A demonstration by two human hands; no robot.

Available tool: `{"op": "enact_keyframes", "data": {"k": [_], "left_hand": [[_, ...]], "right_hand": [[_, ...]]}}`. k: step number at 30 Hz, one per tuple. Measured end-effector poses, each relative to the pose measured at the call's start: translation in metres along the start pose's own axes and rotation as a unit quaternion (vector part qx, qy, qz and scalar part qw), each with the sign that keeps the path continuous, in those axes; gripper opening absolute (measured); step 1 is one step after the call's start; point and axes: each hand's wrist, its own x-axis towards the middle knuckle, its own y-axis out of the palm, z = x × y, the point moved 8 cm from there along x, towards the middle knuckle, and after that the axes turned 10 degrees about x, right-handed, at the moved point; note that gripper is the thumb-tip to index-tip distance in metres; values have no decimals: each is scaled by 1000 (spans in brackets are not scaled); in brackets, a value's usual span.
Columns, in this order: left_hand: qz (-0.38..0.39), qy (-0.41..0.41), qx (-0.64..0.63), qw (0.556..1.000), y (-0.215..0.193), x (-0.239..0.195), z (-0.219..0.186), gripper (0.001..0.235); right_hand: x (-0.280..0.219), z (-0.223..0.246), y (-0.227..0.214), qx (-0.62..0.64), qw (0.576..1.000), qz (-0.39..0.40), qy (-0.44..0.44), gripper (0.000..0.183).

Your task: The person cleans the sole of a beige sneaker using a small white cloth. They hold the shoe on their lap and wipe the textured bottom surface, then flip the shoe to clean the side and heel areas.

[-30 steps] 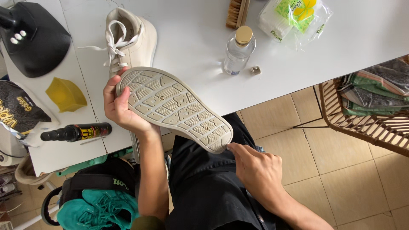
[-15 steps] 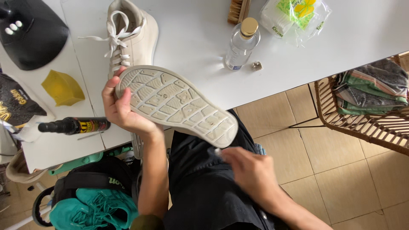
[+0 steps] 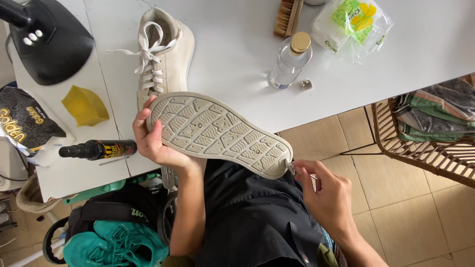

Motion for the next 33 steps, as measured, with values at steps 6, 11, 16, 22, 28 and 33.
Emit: {"op": "enact_keyframes", "data": {"k": [6,11,16,22,28,33], "left_hand": [[-10,1,-40,999,-6,5,11,23],[-1,24,-13,1000,0,2,7,23],[7,44,11,999,0,1,6,24],[14,60,-15,998,-2,-2,1,26],[84,70,31,994,9,-16,-4,29],[298,376,486,730,20,-49,-20,54]], "right_hand": [[-2,-2,-9,-76,995,-38,-49,16],[-9,2,0,-130,982,-33,-133,13],[-18,10,3,-164,970,-41,-173,8],[-1,0,-5,-124,984,-45,-124,13],[7,-8,1,-110,985,-61,-121,12],[20,7,-1,-128,984,-90,-87,18]]}}
